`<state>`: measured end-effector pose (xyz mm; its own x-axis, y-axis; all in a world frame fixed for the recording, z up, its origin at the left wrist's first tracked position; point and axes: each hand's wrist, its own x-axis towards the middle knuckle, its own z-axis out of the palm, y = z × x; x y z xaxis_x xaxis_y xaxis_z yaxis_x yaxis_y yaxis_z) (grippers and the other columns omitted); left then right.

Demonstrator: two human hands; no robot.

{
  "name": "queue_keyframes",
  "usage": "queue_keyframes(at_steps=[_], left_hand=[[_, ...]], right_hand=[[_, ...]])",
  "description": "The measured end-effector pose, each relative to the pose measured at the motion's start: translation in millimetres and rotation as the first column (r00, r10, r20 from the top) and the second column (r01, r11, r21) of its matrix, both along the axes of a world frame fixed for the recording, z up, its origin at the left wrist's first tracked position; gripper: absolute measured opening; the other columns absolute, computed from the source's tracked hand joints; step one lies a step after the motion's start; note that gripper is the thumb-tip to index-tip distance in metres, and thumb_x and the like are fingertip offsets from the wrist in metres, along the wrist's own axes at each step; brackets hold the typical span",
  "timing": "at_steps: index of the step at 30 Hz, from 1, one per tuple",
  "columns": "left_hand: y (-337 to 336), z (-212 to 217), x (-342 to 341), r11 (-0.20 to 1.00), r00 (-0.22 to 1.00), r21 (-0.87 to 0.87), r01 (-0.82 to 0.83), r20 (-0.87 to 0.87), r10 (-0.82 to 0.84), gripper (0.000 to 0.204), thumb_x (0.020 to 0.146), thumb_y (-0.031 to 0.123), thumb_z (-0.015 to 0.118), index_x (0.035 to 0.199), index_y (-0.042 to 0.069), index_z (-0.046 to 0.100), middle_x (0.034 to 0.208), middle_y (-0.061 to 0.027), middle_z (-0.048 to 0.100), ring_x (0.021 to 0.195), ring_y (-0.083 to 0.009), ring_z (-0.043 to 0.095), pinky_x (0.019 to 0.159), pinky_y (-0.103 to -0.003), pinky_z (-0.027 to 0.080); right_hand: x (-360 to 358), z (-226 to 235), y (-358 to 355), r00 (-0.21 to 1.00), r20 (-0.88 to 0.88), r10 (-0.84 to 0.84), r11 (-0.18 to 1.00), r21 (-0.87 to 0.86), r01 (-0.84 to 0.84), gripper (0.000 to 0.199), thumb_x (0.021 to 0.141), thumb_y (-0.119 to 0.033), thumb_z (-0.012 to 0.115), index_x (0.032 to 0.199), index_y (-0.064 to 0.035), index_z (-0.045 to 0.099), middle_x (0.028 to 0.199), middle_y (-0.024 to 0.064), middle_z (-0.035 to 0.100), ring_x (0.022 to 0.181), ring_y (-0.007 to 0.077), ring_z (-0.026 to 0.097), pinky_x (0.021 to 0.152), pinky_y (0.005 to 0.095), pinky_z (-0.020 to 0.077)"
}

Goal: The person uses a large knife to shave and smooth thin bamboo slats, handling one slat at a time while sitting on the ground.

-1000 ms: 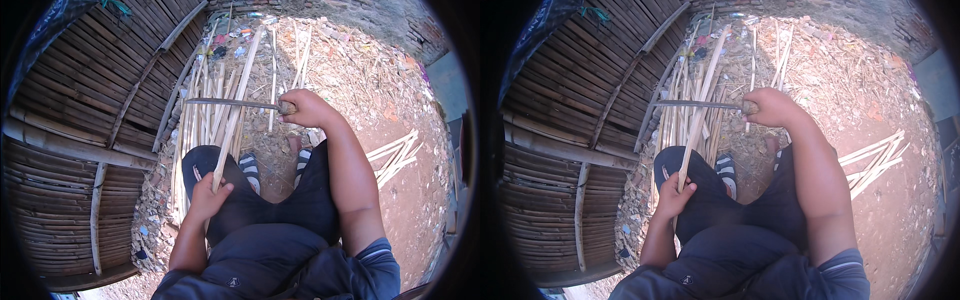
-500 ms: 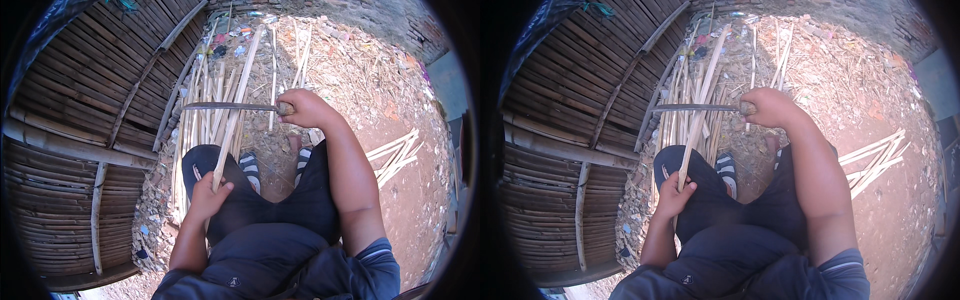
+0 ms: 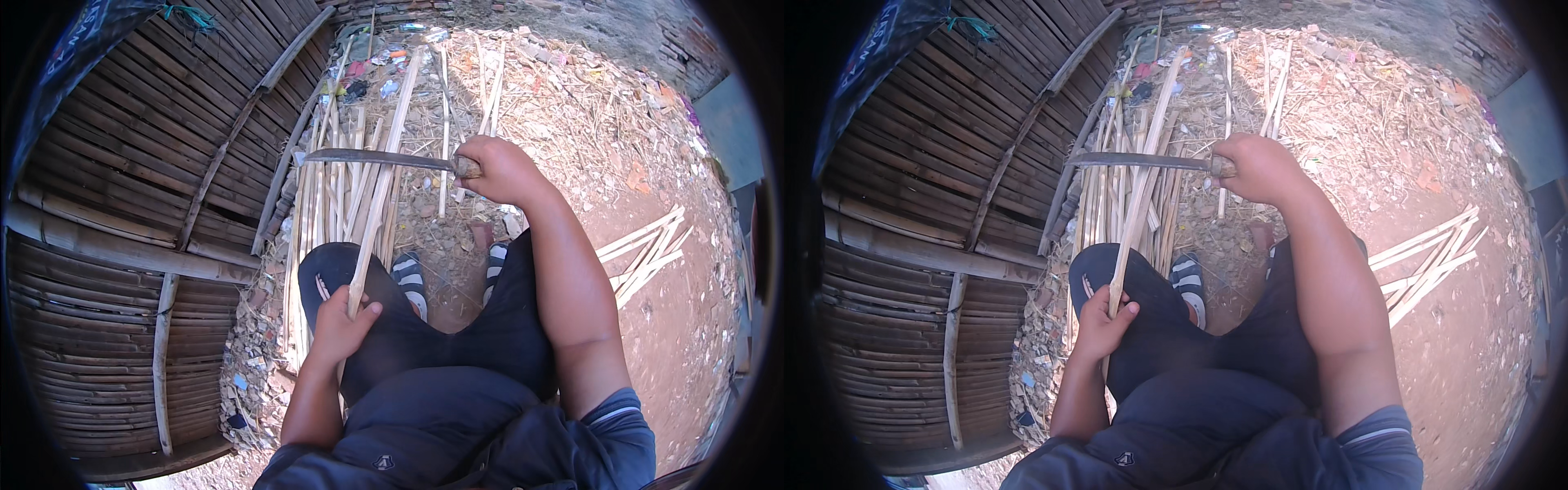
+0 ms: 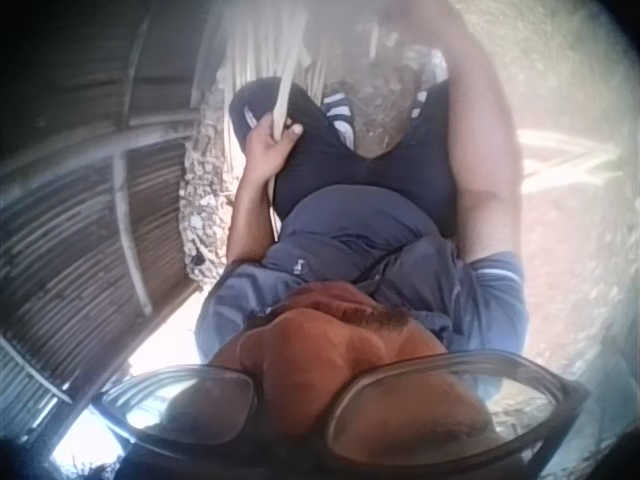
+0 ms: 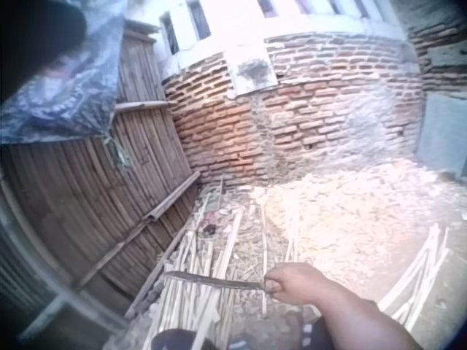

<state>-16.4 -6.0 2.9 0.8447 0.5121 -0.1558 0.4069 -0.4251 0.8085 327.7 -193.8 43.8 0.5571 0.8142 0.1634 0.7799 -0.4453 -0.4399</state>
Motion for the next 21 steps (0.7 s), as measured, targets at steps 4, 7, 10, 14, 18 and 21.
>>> queue_keyframes(at_steps=[4, 7, 10, 14, 18, 21], left_hand=[[-1.5, 2.4, -0.6, 1.000, 1.000, -0.024, 0.001, 0.002, -0.001, 0.028, 0.096, 0.024, 0.082, 0.103, 0.005, 0.063, 0.075, 0.0050, 0.057, 0.070, -0.0041, 0.050, 0.063, -0.024, 0.041], [-0.3, -1.7, -2.0, 1.000, 1.000, -0.029, -0.001, 0.023, 0.002, 0.028, 0.096, 0.023, 0.081, 0.104, 0.005, 0.063, 0.076, 0.0051, 0.057, 0.070, -0.0037, 0.050, 0.063, -0.024, 0.041], [4.0, -8.8, -3.7, 0.999, 1.000, -0.023, -0.026, 0.008, 0.026, 0.031, 0.093, 0.025, 0.083, 0.104, 0.003, 0.065, 0.077, -0.0006, 0.063, 0.072, -0.0079, 0.057, 0.065, -0.027, 0.048], [3.4, -5.9, -2.5, 0.999, 0.999, -0.012, -0.031, -0.027, 0.030, 0.034, 0.091, 0.026, 0.084, 0.104, 0.001, 0.066, 0.078, -0.0049, 0.067, 0.073, -0.0110, 0.062, 0.068, -0.030, 0.052], [4.1, -11.7, -1.7, 1.000, 1.000, 0.000, -0.026, 0.007, 0.026, 0.034, 0.091, 0.026, 0.084, 0.104, 0.001, 0.066, 0.078, -0.0056, 0.067, 0.072, -0.0113, 0.062, 0.068, -0.031, 0.052], [3.2, -7.7, -1.7, 1.000, 1.000, 0.015, -0.023, -0.011, 0.023, 0.033, 0.091, 0.026, 0.085, 0.104, 0.001, 0.066, 0.077, -0.0057, 0.067, 0.071, -0.0119, 0.062, 0.068, -0.031, 0.053]], right_hand=[[-15.9, 12.9, 5.8, 0.963, -0.143, 0.227, 0.956, -0.157, -0.248, 0.047, 0.082, -0.032, 0.087, 0.122, -0.0096, 0.074, 0.121, 0.0140, 0.073, 0.115, 0.0361, 0.069, 0.097, 0.0486, 0.0552], [-3.7, 2.1, 5.7, 0.978, -0.081, 0.193, 0.979, -0.058, -0.198, 0.049, 0.083, -0.033, 0.086, 0.123, -0.0099, 0.073, 0.121, 0.0145, 0.072, 0.116, 0.0359, 0.069, 0.097, 0.0483, 0.0553], [11.5, 2.6, 1.2, 0.993, -0.016, -0.119, 0.993, -0.001, 0.119, 0.047, 0.085, -0.034, 0.085, 0.124, -0.0102, 0.073, 0.121, 0.0145, 0.072, 0.116, 0.0360, 0.069, 0.097, 0.0483, 0.0556], [8.0, -0.4, -1.1, 0.997, -0.021, -0.073, 0.997, -0.037, 0.072, 0.050, 0.087, -0.032, 0.084, 0.130, -0.0101, 0.072, 0.123, 0.0150, 0.072, 0.117, 0.0363, 0.069, 0.099, 0.0474, 0.0558], [-15.5, 0.6, 9.8, 0.943, -0.138, 0.303, 0.941, -0.114, -0.319, 0.046, 0.084, -0.033, 0.087, 0.123, -0.0105, 0.074, 0.115, 0.0187, 0.074, 0.114, 0.0387, 0.069, 0.098, 0.0486, 0.0551], [-20.2, -0.9, 11.8, 0.929, -0.137, 0.344, 0.934, -0.047, -0.353, 0.038, 0.081, -0.031, 0.088, 0.109, -0.0078, 0.074, 0.105, 0.0171, 0.072, 0.106, 0.0402, 0.069, 0.091, 0.0485, 0.0539]])
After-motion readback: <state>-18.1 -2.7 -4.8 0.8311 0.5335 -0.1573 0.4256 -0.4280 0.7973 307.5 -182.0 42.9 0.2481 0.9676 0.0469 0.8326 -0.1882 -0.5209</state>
